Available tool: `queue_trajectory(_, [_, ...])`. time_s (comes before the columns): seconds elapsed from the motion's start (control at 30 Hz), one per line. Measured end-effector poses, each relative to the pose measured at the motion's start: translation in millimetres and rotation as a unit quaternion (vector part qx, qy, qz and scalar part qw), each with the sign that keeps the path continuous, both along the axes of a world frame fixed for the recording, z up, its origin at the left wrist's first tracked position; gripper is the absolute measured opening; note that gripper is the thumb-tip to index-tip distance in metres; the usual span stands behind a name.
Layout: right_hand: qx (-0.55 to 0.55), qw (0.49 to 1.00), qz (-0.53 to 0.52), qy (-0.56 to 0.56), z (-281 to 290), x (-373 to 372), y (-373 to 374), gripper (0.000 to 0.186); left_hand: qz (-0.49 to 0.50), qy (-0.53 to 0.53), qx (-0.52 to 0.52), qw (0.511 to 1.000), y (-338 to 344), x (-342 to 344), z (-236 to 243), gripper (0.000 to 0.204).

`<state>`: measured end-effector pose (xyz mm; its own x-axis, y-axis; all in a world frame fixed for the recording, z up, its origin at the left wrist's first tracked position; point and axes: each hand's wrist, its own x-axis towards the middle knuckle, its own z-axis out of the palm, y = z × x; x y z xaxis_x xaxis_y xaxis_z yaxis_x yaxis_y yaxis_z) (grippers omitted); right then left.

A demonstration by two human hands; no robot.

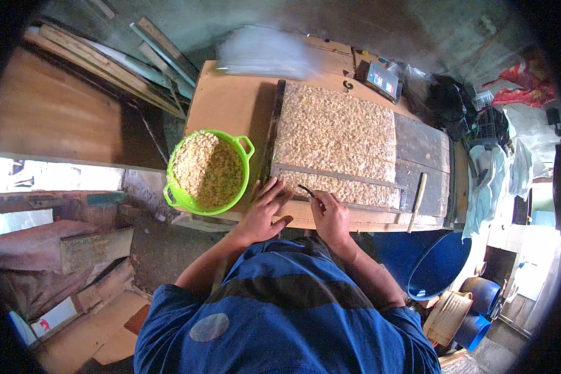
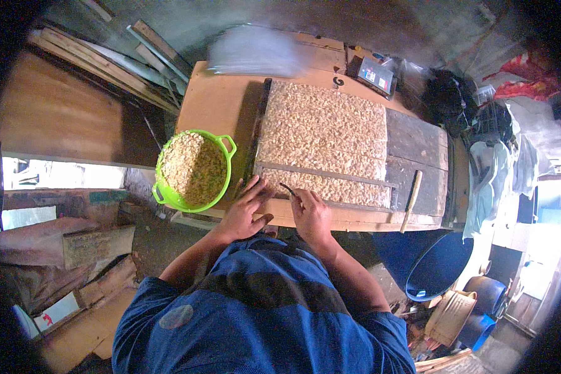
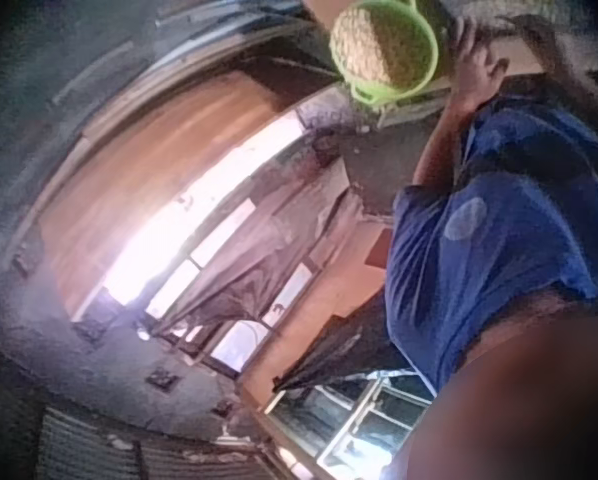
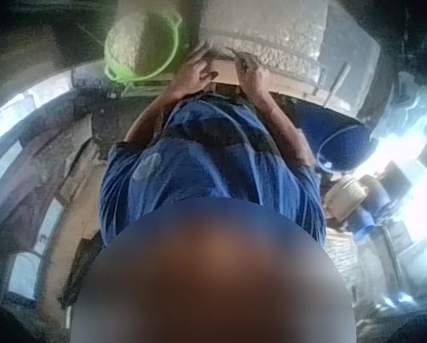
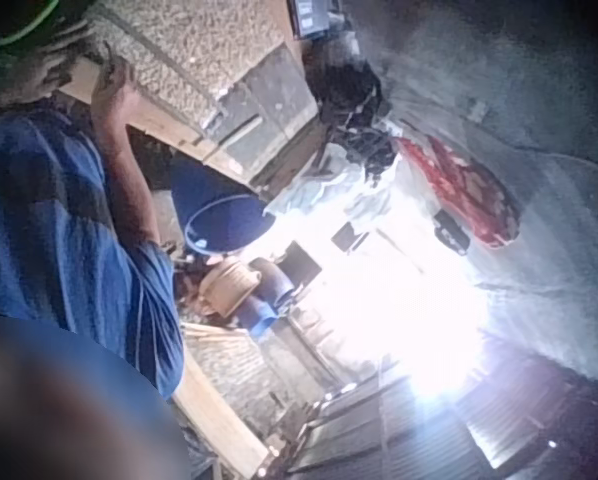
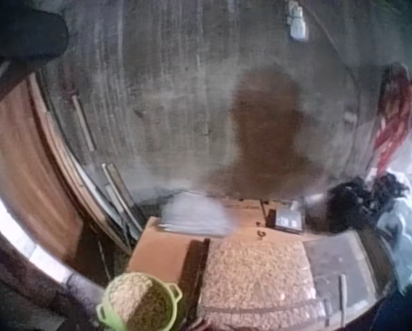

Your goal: The person levels grains spread on a wooden board using a straight edge, then lifts the board and places it onto a wooden rack. The person also moves a wooden door panel and wipes the board surface.

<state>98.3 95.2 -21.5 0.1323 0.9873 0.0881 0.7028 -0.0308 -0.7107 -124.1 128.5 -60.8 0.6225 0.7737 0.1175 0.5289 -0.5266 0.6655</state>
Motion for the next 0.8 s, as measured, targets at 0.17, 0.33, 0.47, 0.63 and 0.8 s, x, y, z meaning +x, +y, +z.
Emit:
queue_trajectory(0.17, [0.023, 0.996, 0.042, -0.070, -4, -12, 6, 0.012, -0.003, 0.002, -0.012, 1.000, -2, -2, 0, 0.066])
queue_trajectory(0.33, [0.039, 0.987, 0.081, -0.134, -3, -17, 5, 0.011, -0.010, 0.022, -0.012, 1.000, -2, -4, 2, 0.069])
queue_trajectory(0.47, [0.047, 0.991, 0.076, -0.099, 1, -17, 3, 0.010, -0.009, 0.028, -0.018, 0.999, -2, -6, 3, 0.069])
queue_trajectory(0.63, [0.041, 0.997, 0.024, -0.059, 7, -13, 8, 0.011, -0.004, 0.034, 0.002, 0.999, -3, -7, 0, 0.069])
queue_trajectory(0.8, [0.020, 0.999, 0.015, -0.039, 6, -15, 17, 0.013, -0.004, 0.038, 0.022, 0.999, -3, -8, -3, 0.069])
